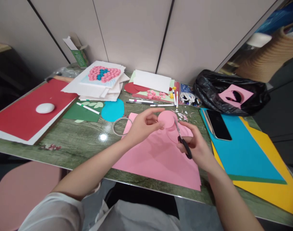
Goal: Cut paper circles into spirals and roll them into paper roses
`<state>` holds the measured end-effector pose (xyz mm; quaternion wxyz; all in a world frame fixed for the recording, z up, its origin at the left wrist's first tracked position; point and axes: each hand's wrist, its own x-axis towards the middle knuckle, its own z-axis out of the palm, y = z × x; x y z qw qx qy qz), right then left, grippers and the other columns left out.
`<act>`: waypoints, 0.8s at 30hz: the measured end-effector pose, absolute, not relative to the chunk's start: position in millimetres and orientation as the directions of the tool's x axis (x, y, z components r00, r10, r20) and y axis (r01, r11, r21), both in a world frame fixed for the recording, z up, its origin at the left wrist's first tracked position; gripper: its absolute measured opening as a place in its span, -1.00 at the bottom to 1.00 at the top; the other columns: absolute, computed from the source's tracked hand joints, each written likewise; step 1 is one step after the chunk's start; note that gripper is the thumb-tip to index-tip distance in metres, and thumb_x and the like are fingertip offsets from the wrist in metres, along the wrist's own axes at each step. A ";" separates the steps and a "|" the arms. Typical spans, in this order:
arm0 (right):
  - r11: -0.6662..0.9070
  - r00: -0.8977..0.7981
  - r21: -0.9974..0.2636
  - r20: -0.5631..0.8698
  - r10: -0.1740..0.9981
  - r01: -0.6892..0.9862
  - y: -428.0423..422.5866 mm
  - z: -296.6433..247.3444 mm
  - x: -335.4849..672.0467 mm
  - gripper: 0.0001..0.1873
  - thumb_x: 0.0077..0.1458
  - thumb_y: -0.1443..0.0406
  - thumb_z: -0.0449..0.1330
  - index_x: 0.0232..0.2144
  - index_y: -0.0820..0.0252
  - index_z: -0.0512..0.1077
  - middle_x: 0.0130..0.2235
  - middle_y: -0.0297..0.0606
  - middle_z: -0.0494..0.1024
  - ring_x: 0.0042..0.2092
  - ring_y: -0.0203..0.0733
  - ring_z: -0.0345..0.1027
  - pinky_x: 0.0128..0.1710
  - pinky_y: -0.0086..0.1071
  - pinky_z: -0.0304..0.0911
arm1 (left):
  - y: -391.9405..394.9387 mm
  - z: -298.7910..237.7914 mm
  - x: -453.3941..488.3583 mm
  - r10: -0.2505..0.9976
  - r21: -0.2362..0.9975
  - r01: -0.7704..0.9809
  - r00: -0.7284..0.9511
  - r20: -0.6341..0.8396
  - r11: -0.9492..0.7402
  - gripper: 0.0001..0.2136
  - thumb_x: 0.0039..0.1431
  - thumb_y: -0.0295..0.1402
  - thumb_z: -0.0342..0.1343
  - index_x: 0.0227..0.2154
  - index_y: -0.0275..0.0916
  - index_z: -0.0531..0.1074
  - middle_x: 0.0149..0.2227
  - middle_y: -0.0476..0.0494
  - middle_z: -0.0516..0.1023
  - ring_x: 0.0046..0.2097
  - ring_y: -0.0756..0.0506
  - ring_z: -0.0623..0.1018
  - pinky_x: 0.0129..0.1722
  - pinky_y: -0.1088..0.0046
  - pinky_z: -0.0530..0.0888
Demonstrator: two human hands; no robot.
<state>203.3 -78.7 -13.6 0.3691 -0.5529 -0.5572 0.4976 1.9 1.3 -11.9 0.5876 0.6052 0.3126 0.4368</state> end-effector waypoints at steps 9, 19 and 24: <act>-0.122 -0.152 -0.963 -0.161 0.975 0.239 -77.4 -12.8 202.8 -0.27 -0.01 0.21 0.26 0.14 -0.13 0.00 -0.52 -0.49 0.28 -0.54 -0.36 0.05 -0.53 -0.43 -0.03 | 0.8 -10.8 0.7 0.873 0.988 -0.109 0.465 0.146 -0.107 -0.65 0.03 -0.45 0.14 -0.06 -0.20 0.39 -0.47 0.04 0.41 -0.42 0.01 0.55 -0.35 0.47 0.50; -0.110 -0.170 -0.962 -0.155 0.973 0.250 -79.3 -13.2 201.5 -0.25 0.00 0.20 0.26 0.16 -0.09 -0.03 -0.54 -0.50 0.26 -0.54 -0.36 0.00 -0.52 -0.42 -0.08 | 1.5 -11.5 -0.5 0.846 0.990 -0.094 0.515 0.141 -0.107 -0.65 0.05 -0.44 0.10 -0.06 -0.18 0.39 -0.46 0.03 0.38 -0.43 0.03 0.50 -0.37 0.46 0.50; -0.111 -0.160 -0.961 -0.155 0.975 0.253 -78.9 -14.4 201.9 -0.26 0.01 0.23 0.25 0.16 -0.13 -0.03 -0.52 -0.49 0.29 -0.53 -0.36 0.03 -0.51 -0.42 -0.05 | 1.7 -11.2 -0.4 0.847 0.988 -0.105 0.510 0.152 -0.114 -0.66 0.06 -0.43 0.10 -0.05 -0.18 0.39 -0.46 0.03 0.36 -0.43 0.04 0.48 -0.37 0.46 0.50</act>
